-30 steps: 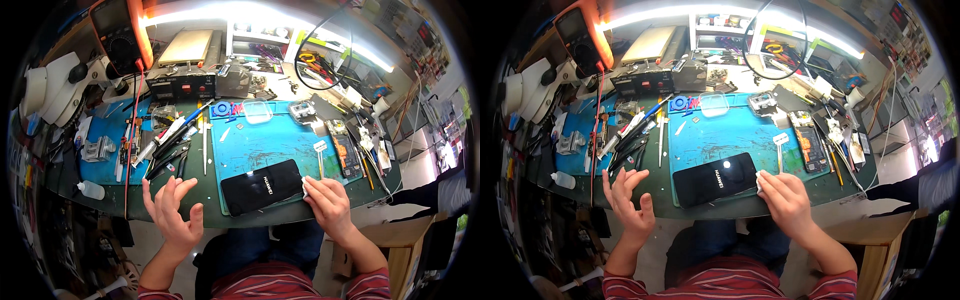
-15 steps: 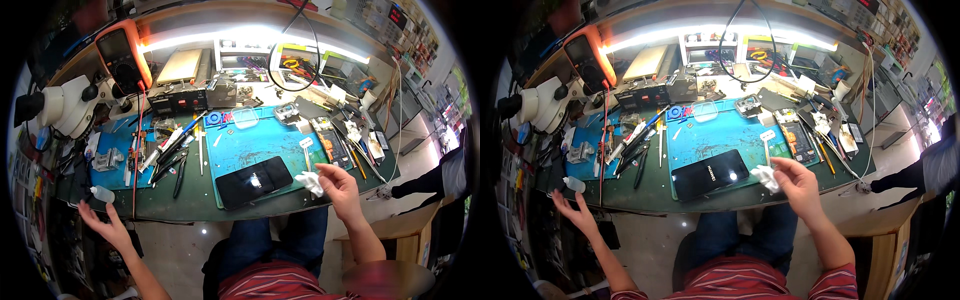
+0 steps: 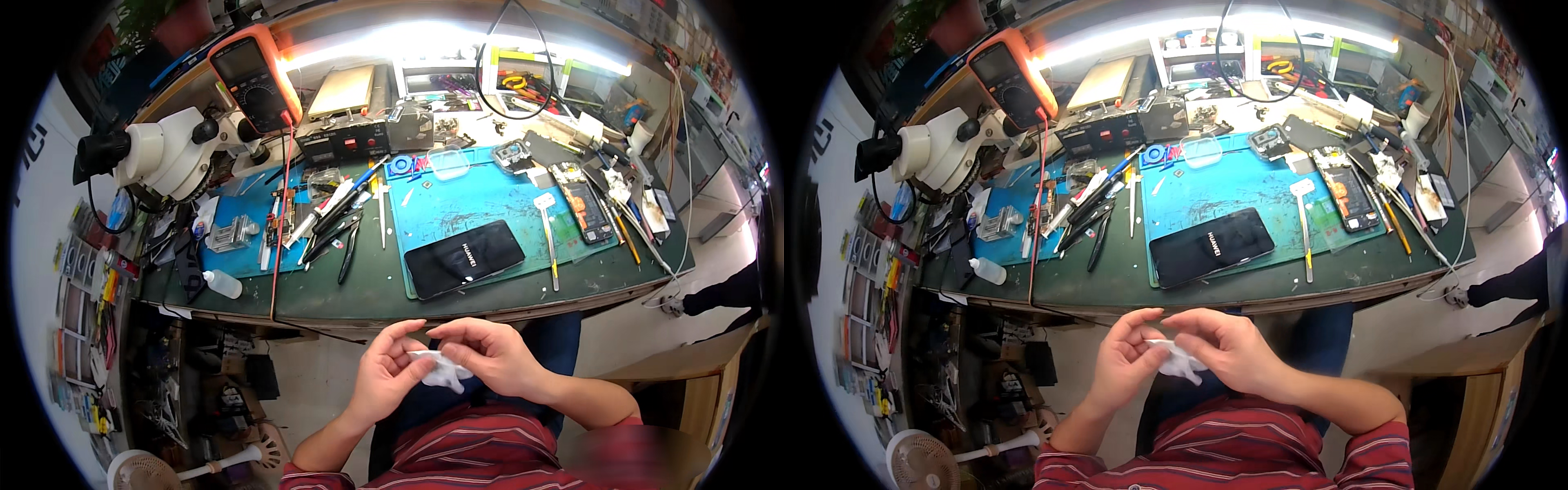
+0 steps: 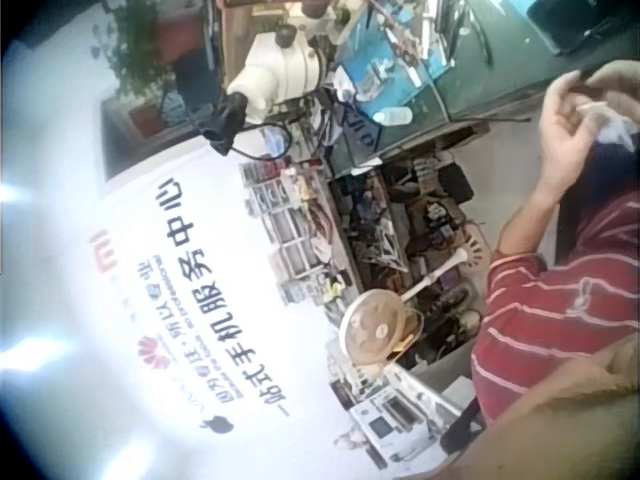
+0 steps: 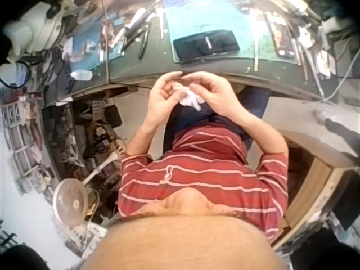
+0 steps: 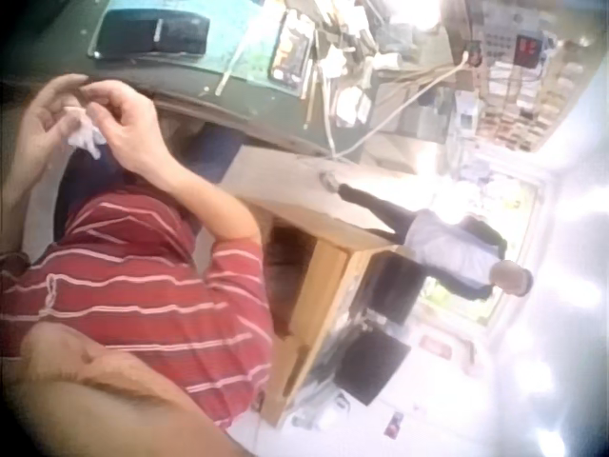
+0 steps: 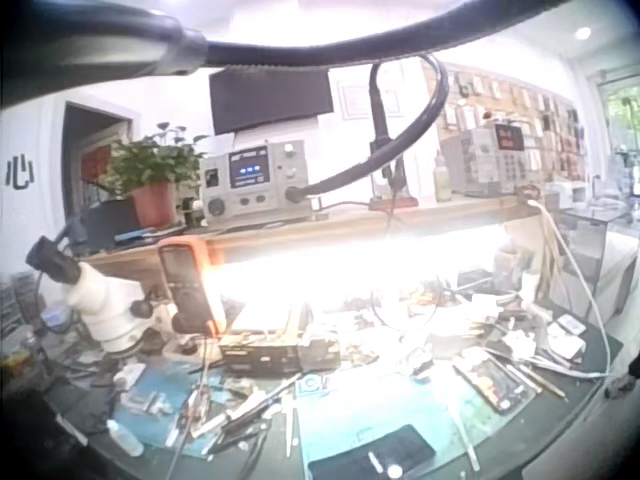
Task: The person works on a disassembled smartphone at a cluttered electronics repair bench. They use tweezers to handle small components, apply adhesive from a tube to the phone frame, then place the back cover onto the device and wipe the exterior with a cloth.
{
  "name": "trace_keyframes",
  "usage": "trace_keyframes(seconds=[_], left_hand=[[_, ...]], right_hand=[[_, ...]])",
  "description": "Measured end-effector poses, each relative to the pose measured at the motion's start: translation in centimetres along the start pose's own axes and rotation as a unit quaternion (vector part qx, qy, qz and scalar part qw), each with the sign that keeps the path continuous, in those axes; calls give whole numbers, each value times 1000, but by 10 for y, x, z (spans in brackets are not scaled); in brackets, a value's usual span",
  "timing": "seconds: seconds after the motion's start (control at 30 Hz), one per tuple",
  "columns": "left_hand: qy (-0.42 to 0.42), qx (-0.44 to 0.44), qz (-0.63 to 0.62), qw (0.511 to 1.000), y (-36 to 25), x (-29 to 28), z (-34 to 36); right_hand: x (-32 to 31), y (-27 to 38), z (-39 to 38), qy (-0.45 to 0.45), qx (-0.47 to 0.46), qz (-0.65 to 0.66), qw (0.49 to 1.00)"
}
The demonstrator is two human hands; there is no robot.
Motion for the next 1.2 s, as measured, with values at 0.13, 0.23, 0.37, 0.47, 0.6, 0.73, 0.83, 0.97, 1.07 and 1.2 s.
trace_keyframes(seconds=[0.13, 0.23, 0.37, 0.47, 0.6, 0.73, 0.83, 0.97, 1.07, 1.2], left_hand=[[-39, 5, 24, 999, -10, -18, -7], [-53, -7, 53, 997, -16, -15, -7], [-46, 15, 108, 993, -26, -17, -8], [-49, 58, 149, 986, -37, -24, -8], [-9, 100, 327, 940, -44, -22, -8], [49, 149, 511, 845, -35, 7, -16], [19, 143, 548, 824, -8, 5, -26], [104, 51, 591, 798, 9, 3, -30], [-132, 68, 504, 851, -80, -69, -43], [-446, 249, 537, 671, -168, -209, -73]], right_hand=[[8, -38, 2, 13, 82, 49, 995], [40, -82, -5, 101, 202, 279, 933], [47, -78, -8, 138, 157, 234, 949], [50, -76, -13, 166, 198, 362, 895], [43, -80, -11, 132, 201, 396, 886], [32, -55, -2, 64, 81, 266, 958], [32, 1, -8, -96, -236, -162, 953], [44, -13, -2, -145, -216, -106, 960], [41, -12, 6, -143, -191, -93, 967], [53, -15, 10, -86, -176, -104, 975]])
Point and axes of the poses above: each hand's wrist, its own z-axis towards the middle knuckle, its own x-axis out of the palm, y = z × x, the point moved 10 cm from there along z, towards the middle knuckle, and after that the axes turned 4 degrees about x, right-handed, at the moved point
